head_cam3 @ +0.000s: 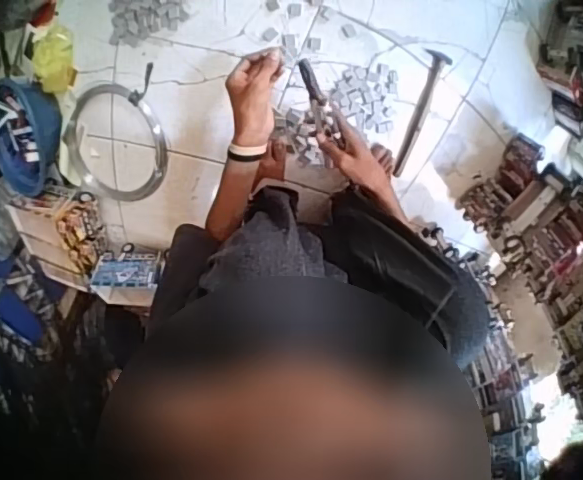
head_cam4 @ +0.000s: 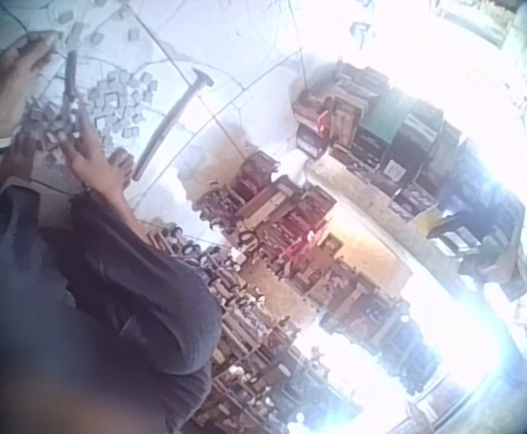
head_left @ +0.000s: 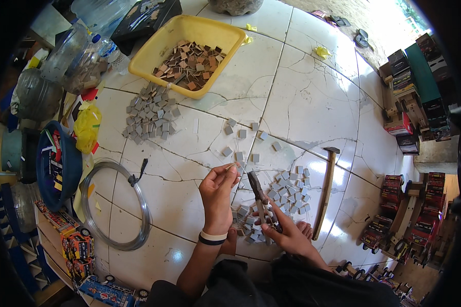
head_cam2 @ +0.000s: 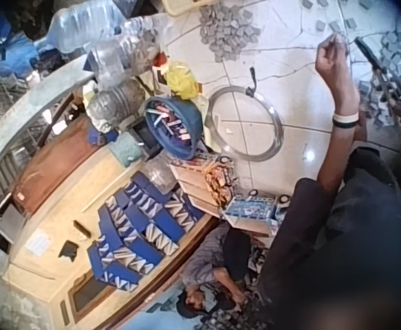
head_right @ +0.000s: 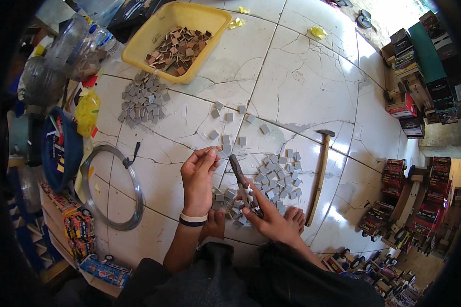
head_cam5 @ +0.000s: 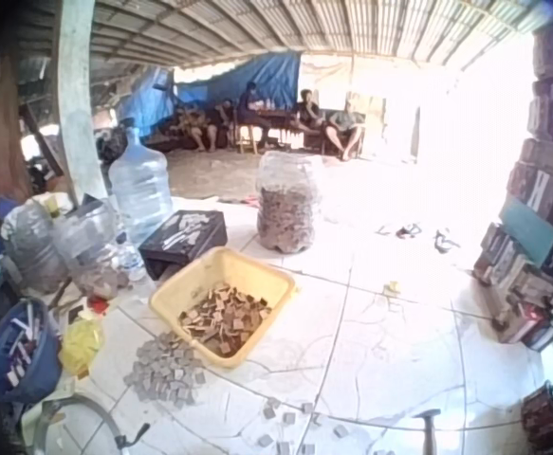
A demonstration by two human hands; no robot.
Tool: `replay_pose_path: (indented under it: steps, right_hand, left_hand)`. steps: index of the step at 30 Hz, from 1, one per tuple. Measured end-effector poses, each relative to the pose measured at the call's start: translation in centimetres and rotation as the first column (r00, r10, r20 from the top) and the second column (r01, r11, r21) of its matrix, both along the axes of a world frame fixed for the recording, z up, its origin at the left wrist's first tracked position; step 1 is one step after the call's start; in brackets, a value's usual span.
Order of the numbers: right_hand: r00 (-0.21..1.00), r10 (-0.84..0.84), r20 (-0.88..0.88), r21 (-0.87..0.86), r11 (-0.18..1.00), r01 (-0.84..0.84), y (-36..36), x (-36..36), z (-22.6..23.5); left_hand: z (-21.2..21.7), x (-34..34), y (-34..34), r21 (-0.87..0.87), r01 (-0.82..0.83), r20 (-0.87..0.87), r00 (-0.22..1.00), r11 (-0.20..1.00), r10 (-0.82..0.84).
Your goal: The person sits on a tiled floor and repeatedly picks up small grey blocks, each with a short wire protruding. Using pliers, they cut the wire from each block and place the block on the floor. The process is repeated for many blocks.
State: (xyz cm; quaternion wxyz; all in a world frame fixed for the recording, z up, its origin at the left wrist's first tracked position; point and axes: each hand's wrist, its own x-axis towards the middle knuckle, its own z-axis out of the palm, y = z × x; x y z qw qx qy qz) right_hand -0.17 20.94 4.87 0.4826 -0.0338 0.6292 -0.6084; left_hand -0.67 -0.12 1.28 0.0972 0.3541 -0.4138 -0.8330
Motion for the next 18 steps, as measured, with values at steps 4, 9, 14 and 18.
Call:
replay_pose_path:
  steps: [4, 9, 14, 18]
  right_hand:
    - [0.983, 0.039, -0.180, 0.035, 0.999, -0.033, -0.1, 0.2, -0.5]
    - [0.972, 0.059, -0.226, 0.055, 0.997, -0.048, -0.1, 0.1, -0.5]
    - [0.962, 0.077, -0.263, 0.037, 0.997, -0.070, -0.4, -0.1, 0.0]
    - [0.997, 0.007, -0.072, -0.022, 1.000, -0.008, -0.6, -0.3, 0.5]
  left_hand:
    - [0.5, -0.2, 0.2, 0.044, -0.018, 0.022, 1.000, 0.999, 0.017]
    - [0.6, -0.5, 0.1, 0.084, -0.038, 0.030, 0.999, 0.996, 0.035]
    - [0.5, -0.5, 0.1, 0.116, -0.047, 0.010, 0.999, 0.992, 0.046]
    - [0.4, -0.3, 0.4, 0.138, -0.028, -0.009, 1.000, 0.990, 0.030]
